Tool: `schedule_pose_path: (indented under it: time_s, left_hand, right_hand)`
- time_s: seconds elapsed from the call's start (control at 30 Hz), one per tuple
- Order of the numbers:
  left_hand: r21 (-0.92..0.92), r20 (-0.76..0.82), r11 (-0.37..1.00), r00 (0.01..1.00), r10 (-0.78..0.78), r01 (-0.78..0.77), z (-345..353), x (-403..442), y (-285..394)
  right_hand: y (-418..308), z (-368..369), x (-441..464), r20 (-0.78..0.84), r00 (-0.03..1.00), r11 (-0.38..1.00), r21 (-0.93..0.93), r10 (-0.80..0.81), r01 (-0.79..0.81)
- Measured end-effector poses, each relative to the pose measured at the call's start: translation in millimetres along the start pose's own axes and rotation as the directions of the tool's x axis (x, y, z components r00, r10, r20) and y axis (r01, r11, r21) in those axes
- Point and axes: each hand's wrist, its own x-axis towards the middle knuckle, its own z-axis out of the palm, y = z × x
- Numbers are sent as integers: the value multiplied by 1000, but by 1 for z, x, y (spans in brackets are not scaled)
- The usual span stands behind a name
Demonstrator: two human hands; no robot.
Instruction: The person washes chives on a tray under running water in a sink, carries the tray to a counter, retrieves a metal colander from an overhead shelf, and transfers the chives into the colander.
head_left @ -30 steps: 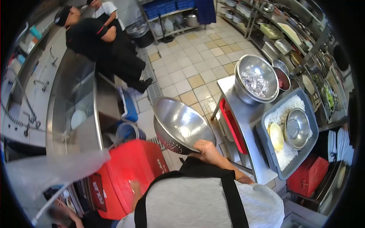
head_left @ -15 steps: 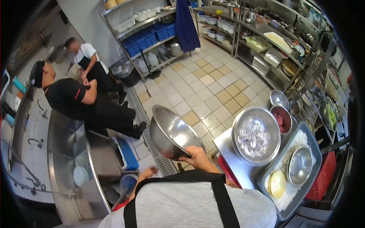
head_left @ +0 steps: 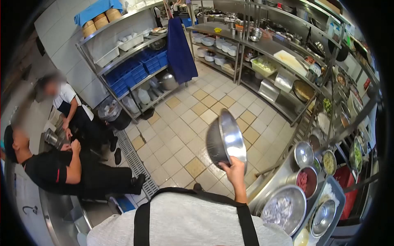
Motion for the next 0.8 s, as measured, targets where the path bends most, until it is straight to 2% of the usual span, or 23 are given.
schedule_pose_path:
  time_s: [0.03, 0.1, 0.13, 0.17, 0.2, 0.23, 0.27, 0.33, 0.37, 0.4, 0.43, 0.47, 0.5, 0.53, 0.57, 0.6, 0.63, 0.67, 0.7, 0.73, 0.77, 0.8]
  left_hand:
    - [19, -66, 995, 992, 103, -102, -26, 39, 38]
    - [22, -202, 954, 933, 298, -300, -87, 120, 144]
    - [-100, -141, 956, 955, 262, -277, -125, 133, 221]
    - [-33, -185, 887, 875, 447, -460, -176, 113, 301]
    - [-86, -273, 842, 825, 495, -533, -195, 138, 361]
    - [-63, -370, 686, 655, 659, -725, -211, 162, 411]
    - [-47, -340, 640, 615, 712, -767, -236, 163, 467]
    - [-163, -294, 524, 548, 783, -836, -264, 175, 557]
    - [-232, -275, 461, 512, 813, -856, -277, 175, 591]
    - [-238, -272, 427, 482, 833, -872, -287, 184, 615]
    - [-247, -270, 397, 456, 848, -884, -291, 196, 634]
    - [-261, -268, 372, 438, 858, -891, -290, 207, 650]
    - [-248, -280, 402, 462, 841, -881, -283, 234, 655]
    - [-236, -290, 438, 493, 820, -867, -275, 261, 649]
    - [-237, -235, 558, 604, 762, -796, -260, 298, 631]
    - [-44, -278, 691, 673, 686, -722, -249, 324, 605]
    - [212, -128, 614, 601, 789, -760, -223, 385, 558]
    - [219, -118, 533, 520, 846, -817, -216, 387, 497]
    - [227, -114, 445, 430, 895, -866, -214, 388, 449]
    - [242, -36, 695, 709, 704, -678, -217, 389, 428]
    - [274, 35, 866, 905, 425, -418, -226, 394, 420]
    - [140, 62, 980, 989, 137, -145, -242, 403, 423]
  right_hand:
    - [2, 3, 23, -20, 998, 998, 8, 58, -58]
    - [19, 7, 64, -28, 995, 990, -95, 98, -100]
    - [24, 5, 84, -24, 998, 984, -166, 57, -61]
    - [30, 0, 101, -10, 1000, 971, -237, 22, -24]
    - [37, -3, 117, 18, 998, 955, -291, 67, -59]
    - [42, -8, 132, 12, 998, 924, -378, 62, -53]
    - [52, -10, 145, 17, 996, 927, -368, 88, -75]
    - [78, -14, 173, 9, 986, 910, -388, 164, -148]
    - [92, -15, 188, -1, 977, 887, -419, 215, -196]
    - [107, -14, 204, -23, 948, 881, -363, 317, -303]
    - [123, -11, 226, -17, 936, 871, -360, 351, -333]
    - [141, -8, 249, -3, 922, 860, -360, 387, -362]
    - [159, -7, 270, 21, 902, 844, -363, 431, -394]
    - [185, -3, 295, 17, 895, 802, -452, 446, -391]
    - [202, -2, 329, 55, 890, 801, -463, 453, -380]
    - [215, 0, 365, 85, 884, 801, -469, 460, -372]
    - [225, 1, 394, 115, 872, 796, -478, 475, -371]
    - [222, 4, 431, 151, 927, 837, -498, 343, -228]
    - [221, 8, 465, 171, 909, 833, -492, 379, -255]
    - [221, 15, 504, 188, 896, 833, -481, 404, -275]
    - [224, 24, 542, 206, 881, 833, -471, 426, -292]
    - [231, 35, 579, 234, 891, 850, -463, 389, -250]
